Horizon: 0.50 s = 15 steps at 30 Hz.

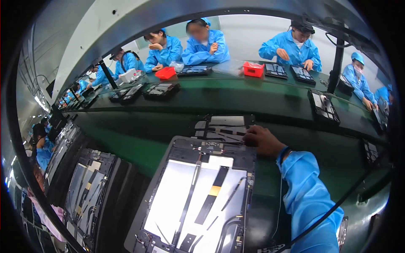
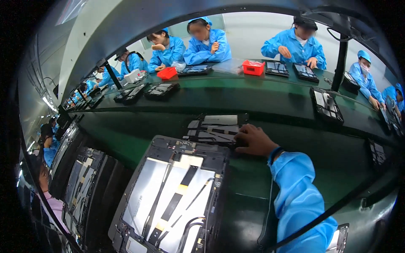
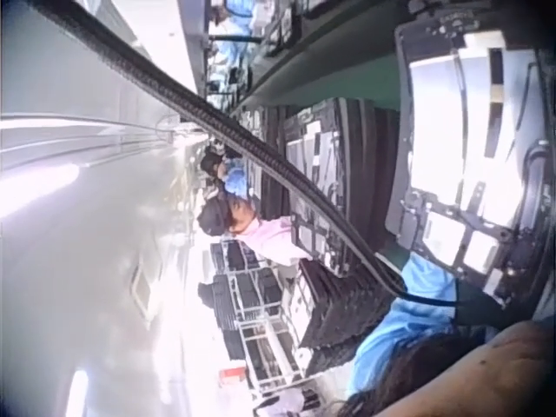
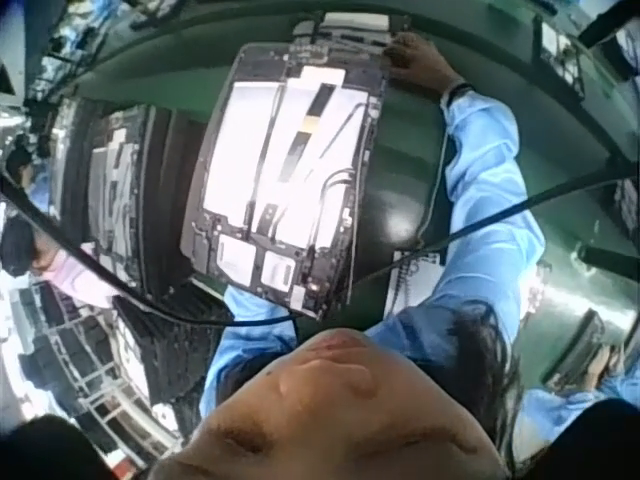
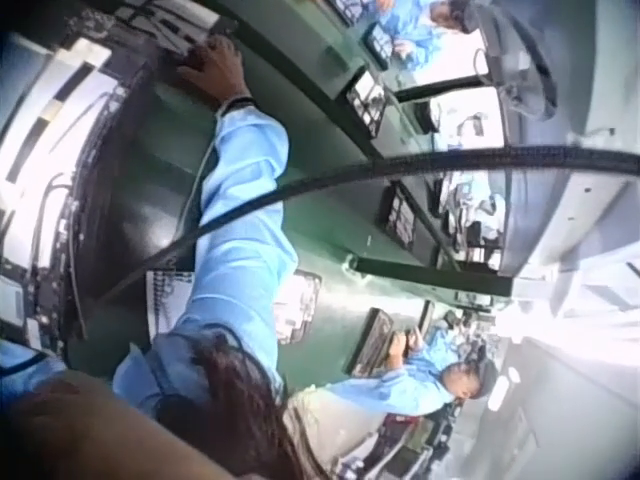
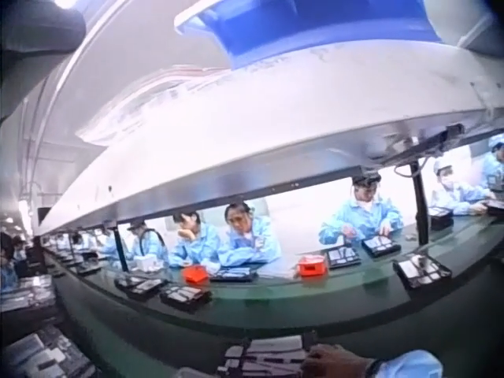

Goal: The person assembles internal components and routes ribbon cables within a laptop chassis by hand, using a label sheet to guide placement.

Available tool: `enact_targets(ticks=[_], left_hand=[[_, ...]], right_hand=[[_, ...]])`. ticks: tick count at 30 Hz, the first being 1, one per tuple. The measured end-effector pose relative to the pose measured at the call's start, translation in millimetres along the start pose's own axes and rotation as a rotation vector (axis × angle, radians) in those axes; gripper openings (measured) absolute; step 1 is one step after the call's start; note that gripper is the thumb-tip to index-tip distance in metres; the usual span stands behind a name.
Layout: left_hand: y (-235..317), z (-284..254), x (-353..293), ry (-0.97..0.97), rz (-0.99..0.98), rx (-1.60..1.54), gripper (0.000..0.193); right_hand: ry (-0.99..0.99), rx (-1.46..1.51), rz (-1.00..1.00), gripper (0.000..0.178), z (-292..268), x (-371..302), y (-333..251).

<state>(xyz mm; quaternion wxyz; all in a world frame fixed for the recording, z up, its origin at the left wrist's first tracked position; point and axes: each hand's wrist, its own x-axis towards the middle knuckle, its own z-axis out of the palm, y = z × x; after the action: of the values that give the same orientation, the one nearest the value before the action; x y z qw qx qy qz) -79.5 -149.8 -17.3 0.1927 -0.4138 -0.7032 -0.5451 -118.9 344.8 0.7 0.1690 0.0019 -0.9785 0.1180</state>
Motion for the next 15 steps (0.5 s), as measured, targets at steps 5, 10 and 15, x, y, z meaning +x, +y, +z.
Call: enact_targets(ticks=[5, 10, 15], left_hand=[[34, -7, -10, -0.199, 0.013, -0.033, 0.034], [92, 24, 53, -0.418, -0.015, -0.086, 0.031], [120, 5, -25, -0.625, -0.017, -0.14, 0.027]], right_hand=[[-0.04, -0.041, 0.136, 0.042, -40, -77, 21], [-0.037, -0.032, 0.344, 0.042, -72, -167, 27], [0.067, -0.134, 0.48, 0.041, -99, -244, 0]])
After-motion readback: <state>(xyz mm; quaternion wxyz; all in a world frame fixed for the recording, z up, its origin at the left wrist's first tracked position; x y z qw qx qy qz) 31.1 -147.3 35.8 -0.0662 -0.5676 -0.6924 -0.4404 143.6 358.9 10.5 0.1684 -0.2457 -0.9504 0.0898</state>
